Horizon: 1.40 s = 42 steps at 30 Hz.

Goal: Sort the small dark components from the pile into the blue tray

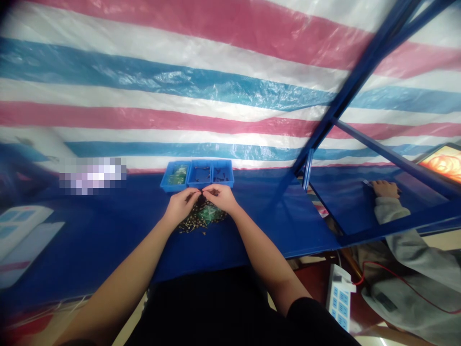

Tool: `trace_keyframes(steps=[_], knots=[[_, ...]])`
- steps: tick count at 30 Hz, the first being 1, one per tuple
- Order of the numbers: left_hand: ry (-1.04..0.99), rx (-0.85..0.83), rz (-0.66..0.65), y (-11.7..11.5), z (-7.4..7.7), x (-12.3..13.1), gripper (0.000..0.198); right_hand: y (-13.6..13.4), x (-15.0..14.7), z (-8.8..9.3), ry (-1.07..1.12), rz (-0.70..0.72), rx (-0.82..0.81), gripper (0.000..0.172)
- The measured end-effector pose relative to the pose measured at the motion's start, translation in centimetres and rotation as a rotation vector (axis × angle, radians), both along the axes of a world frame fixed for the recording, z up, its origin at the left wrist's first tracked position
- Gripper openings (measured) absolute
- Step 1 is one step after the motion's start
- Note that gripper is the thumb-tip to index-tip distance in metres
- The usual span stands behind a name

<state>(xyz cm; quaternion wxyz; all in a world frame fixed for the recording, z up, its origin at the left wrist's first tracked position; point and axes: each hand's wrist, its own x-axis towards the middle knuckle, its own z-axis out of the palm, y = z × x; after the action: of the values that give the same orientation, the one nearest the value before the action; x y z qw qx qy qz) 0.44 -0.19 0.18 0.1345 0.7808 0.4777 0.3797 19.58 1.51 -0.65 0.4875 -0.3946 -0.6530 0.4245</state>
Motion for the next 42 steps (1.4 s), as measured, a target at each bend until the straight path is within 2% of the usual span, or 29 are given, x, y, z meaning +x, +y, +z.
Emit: trace_keyframes(steps=[25, 33, 42], knots=[[-0.008, 0.018, 0.006, -0.4, 0.4, 0.0, 0.027, 0.0, 0.2, 0.2, -0.021, -0.010, 0.024, 0.028], [0.144, 0.073, 0.032, -0.6, 1.0, 0.0, 0.023, -0.4, 0.1, 0.6, -0.034, 0.022, 0.011, 0.027], [0.194, 0.061, -0.003, -0.5, 0.7, -0.2, 0.023, -0.5, 0.1, 0.8, -0.039, 0.025, 0.019, 0.025]])
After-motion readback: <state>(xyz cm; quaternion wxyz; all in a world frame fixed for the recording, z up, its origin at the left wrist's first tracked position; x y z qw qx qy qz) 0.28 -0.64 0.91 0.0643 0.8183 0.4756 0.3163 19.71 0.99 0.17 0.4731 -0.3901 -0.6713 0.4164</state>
